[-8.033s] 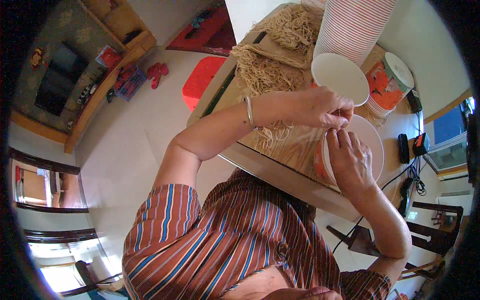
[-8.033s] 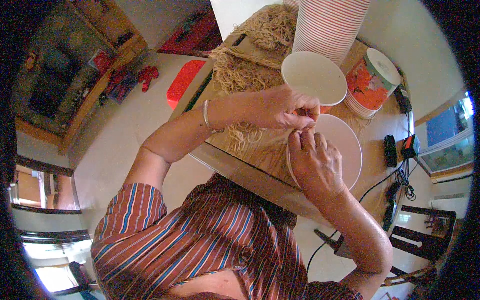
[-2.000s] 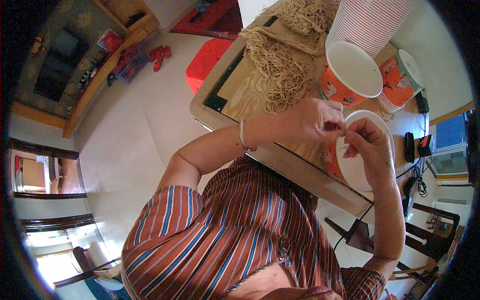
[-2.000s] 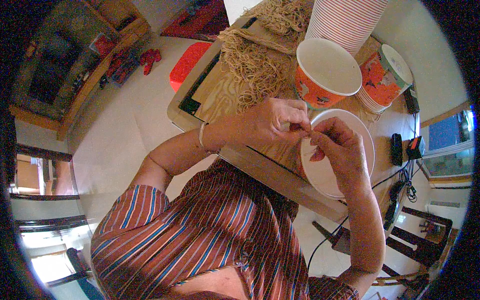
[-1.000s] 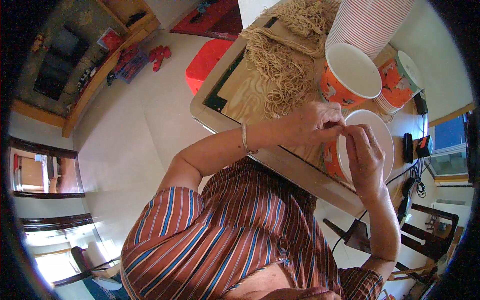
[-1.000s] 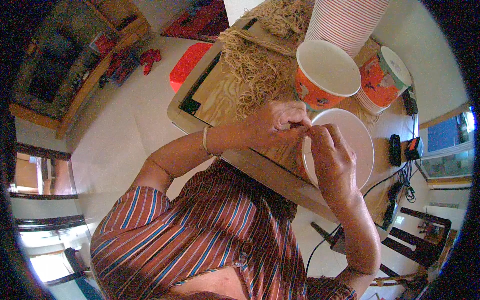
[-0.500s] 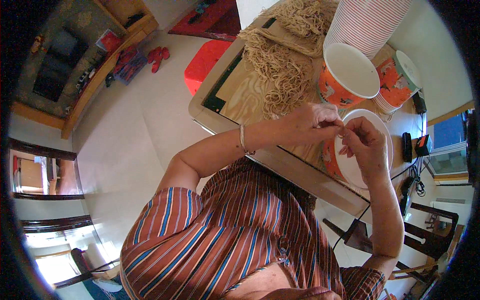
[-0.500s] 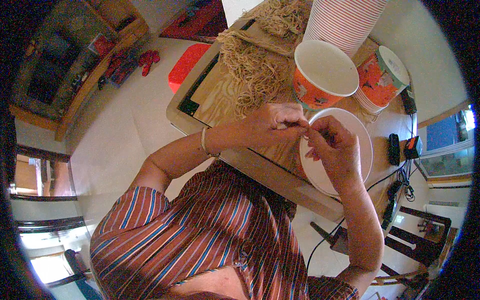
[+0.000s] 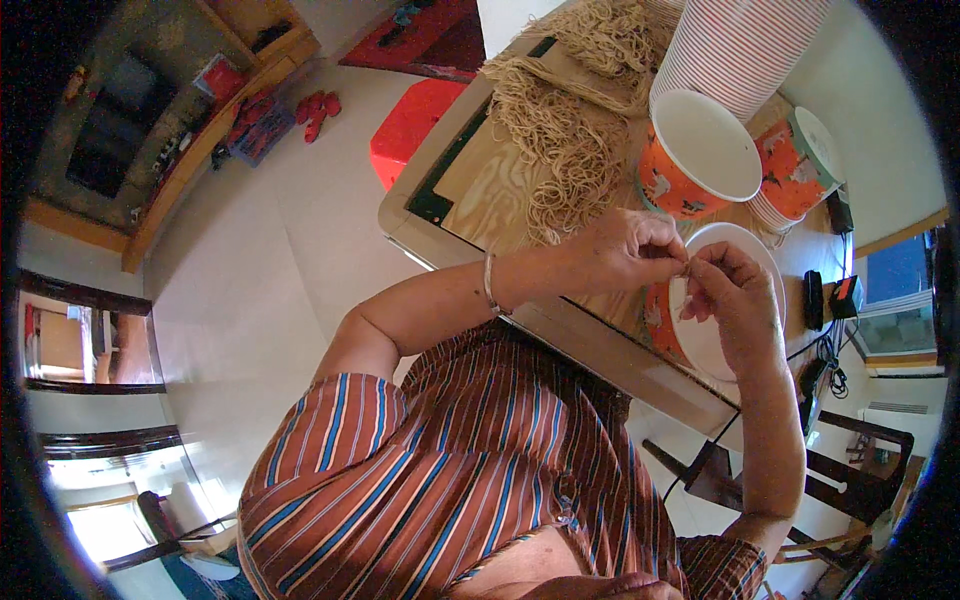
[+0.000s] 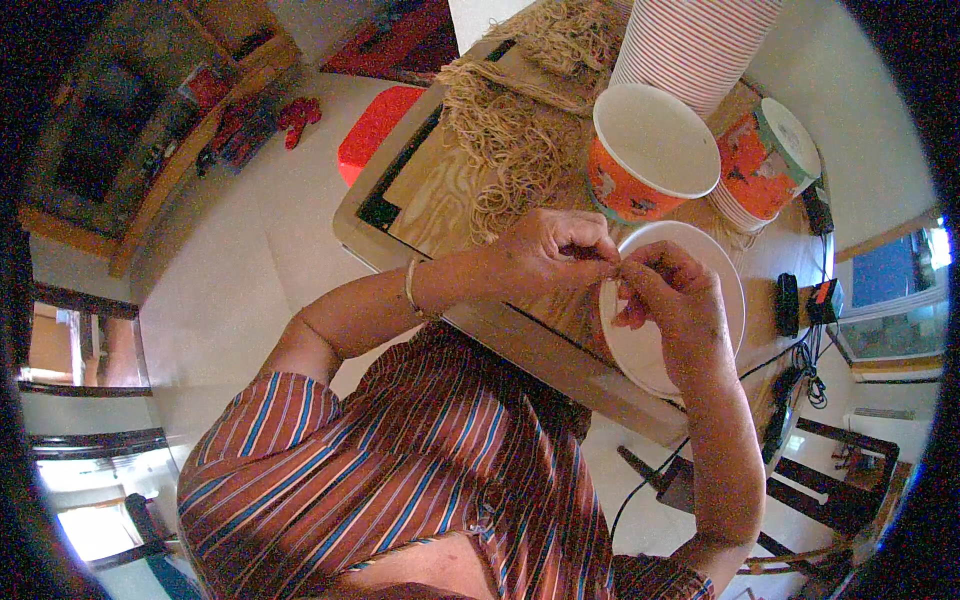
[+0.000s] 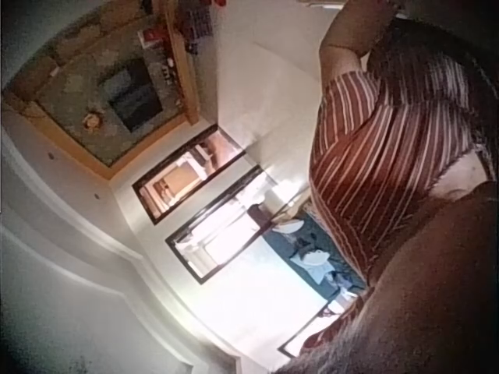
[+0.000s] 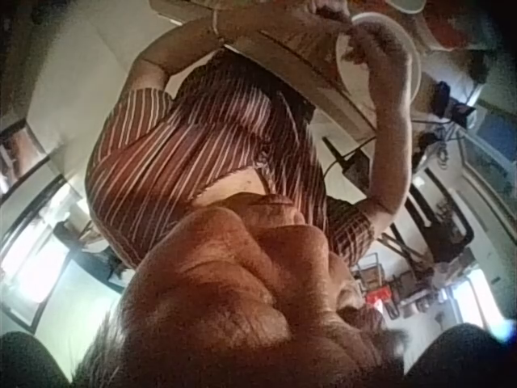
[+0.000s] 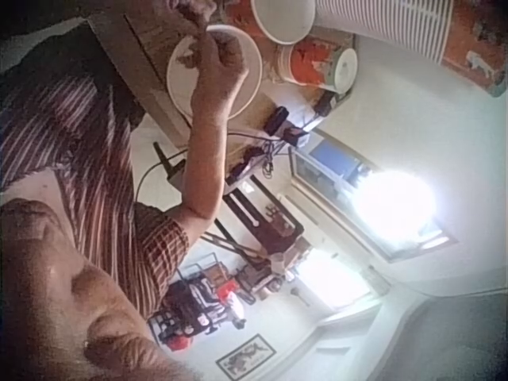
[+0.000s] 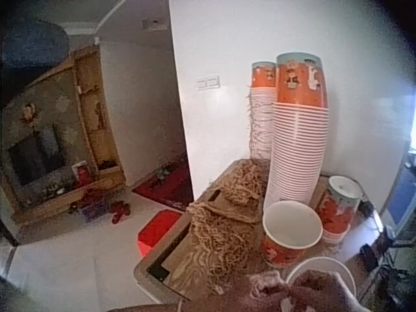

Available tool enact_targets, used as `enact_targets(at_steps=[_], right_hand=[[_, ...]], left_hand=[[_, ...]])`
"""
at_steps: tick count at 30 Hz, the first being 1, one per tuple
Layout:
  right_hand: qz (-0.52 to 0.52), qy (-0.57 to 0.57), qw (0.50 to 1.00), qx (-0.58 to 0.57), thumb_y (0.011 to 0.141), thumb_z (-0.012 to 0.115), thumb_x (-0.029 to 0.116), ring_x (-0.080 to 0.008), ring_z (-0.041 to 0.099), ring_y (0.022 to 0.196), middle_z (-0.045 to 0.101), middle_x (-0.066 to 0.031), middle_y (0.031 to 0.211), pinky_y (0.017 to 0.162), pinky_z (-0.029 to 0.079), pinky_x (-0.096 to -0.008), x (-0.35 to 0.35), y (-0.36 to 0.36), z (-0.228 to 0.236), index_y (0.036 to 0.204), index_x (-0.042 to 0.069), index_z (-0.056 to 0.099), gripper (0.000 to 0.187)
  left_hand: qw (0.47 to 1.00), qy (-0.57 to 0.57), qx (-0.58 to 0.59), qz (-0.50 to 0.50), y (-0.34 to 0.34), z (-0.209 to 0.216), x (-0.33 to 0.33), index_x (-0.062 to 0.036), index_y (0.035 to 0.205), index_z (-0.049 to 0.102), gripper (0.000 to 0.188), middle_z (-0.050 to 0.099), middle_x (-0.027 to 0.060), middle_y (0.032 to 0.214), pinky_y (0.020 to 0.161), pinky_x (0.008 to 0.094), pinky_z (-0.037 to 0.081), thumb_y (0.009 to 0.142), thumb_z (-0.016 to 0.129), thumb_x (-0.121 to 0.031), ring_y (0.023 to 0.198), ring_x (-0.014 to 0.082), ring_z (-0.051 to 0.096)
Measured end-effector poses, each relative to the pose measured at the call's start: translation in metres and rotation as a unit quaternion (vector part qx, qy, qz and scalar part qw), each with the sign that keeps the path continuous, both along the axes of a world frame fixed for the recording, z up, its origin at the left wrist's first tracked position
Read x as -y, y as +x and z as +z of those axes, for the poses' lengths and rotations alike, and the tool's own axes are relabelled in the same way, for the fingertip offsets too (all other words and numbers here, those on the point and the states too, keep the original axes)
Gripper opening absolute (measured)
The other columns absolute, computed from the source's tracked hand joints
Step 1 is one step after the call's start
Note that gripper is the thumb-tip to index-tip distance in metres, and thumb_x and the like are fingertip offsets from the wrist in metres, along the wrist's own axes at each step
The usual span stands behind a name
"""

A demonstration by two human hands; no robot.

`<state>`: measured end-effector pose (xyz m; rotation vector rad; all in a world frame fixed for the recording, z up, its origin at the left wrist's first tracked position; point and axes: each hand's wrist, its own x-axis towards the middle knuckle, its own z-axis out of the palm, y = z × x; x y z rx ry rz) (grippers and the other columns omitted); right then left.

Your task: The person is threading a thin wire or string through the rims of paper cups, possibly as part of a manufacturing or packaging process.

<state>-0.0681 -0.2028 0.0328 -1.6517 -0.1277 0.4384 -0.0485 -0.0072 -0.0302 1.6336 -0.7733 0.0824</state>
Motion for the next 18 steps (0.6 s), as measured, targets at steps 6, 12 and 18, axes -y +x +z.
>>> enact_targets(at_steps=[6,12,18], right_hand=[[-0.008,-0.045,0.998,-0.042,0.09,0.063,0.015,-0.0086,0.051,0.053,0.06,-0.004,0.083,0.046,0.045,-0.0251,-0.002,-0.015,0.009,0.094,0.002,0.058,0.014],[0.06,-0.132,0.989,-0.023,0.087,0.067,0.016,-0.0077,0.051,0.052,0.06,-0.0034,0.076,0.043,0.041,-0.0237,0.003,-0.013,0.001,0.093,0.002,0.061,0.017],[0.049,-0.109,0.993,-0.022,0.089,0.062,0.012,-0.0056,0.049,0.052,0.055,0.0007,0.067,0.045,0.04,-0.0204,0.003,-0.012,0.006,0.092,0.004,0.06,0.008]], left_hand=[[0.999,0.011,-0.042,0.03,-0.009,0.004,0.003,-0.0011,0.092,0.066,0.011,0.063,0.004,0.083,0.075,0.0263,0.047,0.084,0.066,-0.008,0.083,0.0117,0.06],[0.995,-0.014,-0.096,0.037,-0.01,0.004,0.006,-0.0013,0.09,0.067,0.01,0.064,0.0035,0.082,0.074,0.0259,0.047,0.084,0.066,-0.009,0.08,0.0102,0.06],[0.997,0.013,-0.062,0.045,-0.01,0.008,0.002,-0.0015,0.09,0.067,0.01,0.064,0.0044,0.083,0.074,0.0271,0.048,0.084,0.066,-0.01,0.081,0.0116,0.06]])
